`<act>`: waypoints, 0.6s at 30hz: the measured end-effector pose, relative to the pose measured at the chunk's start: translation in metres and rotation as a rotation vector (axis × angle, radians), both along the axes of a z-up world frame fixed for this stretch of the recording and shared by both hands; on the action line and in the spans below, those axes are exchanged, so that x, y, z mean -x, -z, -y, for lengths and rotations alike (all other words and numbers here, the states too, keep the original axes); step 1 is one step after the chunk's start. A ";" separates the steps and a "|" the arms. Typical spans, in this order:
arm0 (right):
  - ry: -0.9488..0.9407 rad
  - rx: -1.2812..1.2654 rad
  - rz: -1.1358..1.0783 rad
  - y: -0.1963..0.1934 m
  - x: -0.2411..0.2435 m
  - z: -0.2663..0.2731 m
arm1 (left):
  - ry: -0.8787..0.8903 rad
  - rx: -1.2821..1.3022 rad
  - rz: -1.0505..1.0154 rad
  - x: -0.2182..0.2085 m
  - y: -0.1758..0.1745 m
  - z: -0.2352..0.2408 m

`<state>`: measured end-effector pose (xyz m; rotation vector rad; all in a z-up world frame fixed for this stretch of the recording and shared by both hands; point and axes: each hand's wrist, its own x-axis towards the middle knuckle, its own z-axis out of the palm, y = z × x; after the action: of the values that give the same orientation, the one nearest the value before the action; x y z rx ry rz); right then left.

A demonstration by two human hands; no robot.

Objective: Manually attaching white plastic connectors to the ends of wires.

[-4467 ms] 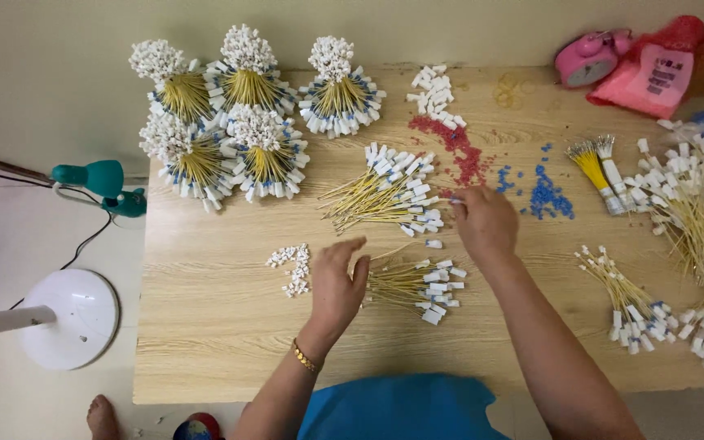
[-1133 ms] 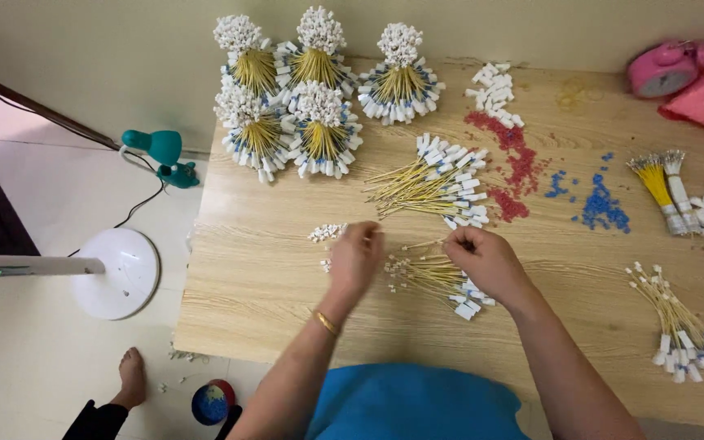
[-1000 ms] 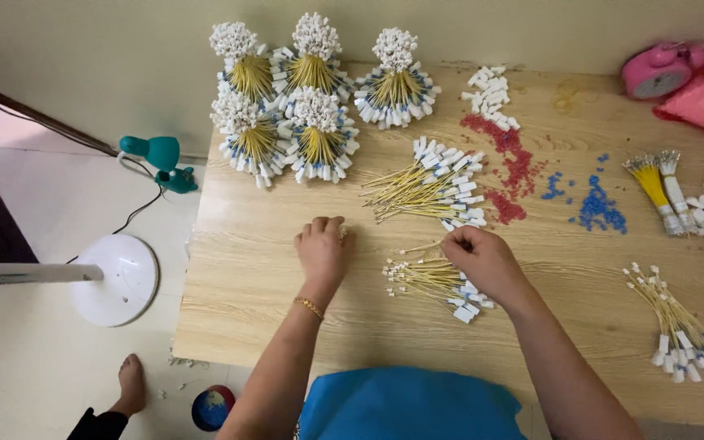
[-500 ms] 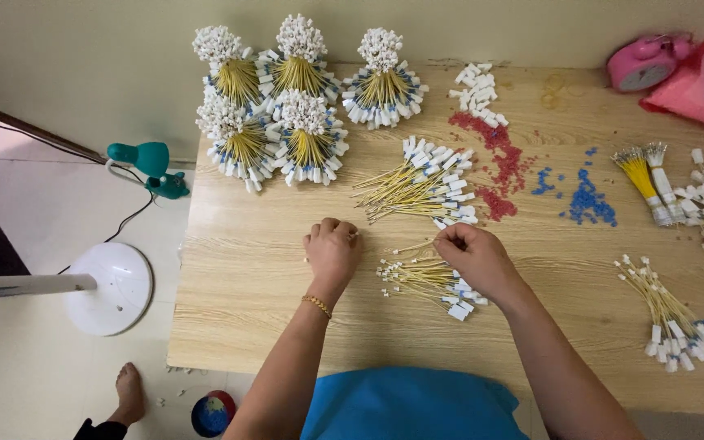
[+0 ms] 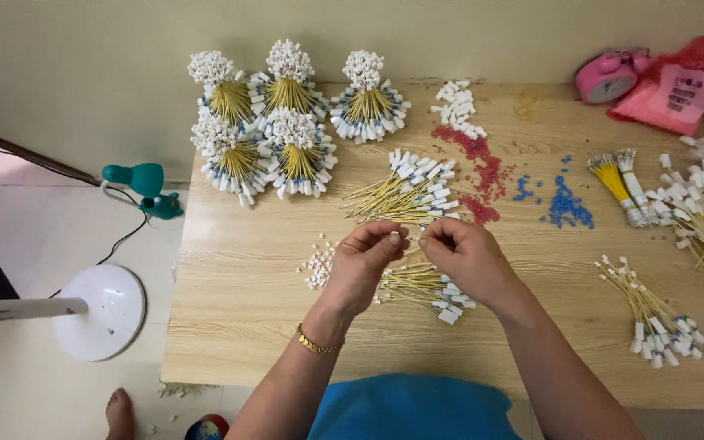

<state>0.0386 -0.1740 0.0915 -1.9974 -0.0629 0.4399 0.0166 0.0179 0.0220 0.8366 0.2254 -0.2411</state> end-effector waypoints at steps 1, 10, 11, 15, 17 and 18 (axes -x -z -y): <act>0.002 0.001 0.004 -0.002 0.001 0.001 | 0.002 0.001 0.004 0.001 0.000 0.002; 0.073 -0.063 0.022 -0.021 0.012 0.006 | 0.071 0.126 -0.065 0.010 -0.016 0.013; 0.065 -0.014 0.028 -0.024 0.013 0.006 | 0.078 0.127 -0.062 0.011 -0.017 0.013; 0.083 -0.036 0.044 -0.032 0.018 0.004 | 0.108 0.090 -0.039 0.012 -0.020 0.013; 0.078 -0.014 0.051 -0.039 0.018 0.003 | 0.116 0.067 -0.025 0.012 -0.017 0.015; 0.073 0.007 0.057 -0.042 0.018 0.002 | 0.124 0.044 -0.012 0.012 -0.016 0.015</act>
<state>0.0205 -0.1761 0.1338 -2.0126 -0.0237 0.3370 0.0048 0.0032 0.0379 0.8063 0.1788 -0.3659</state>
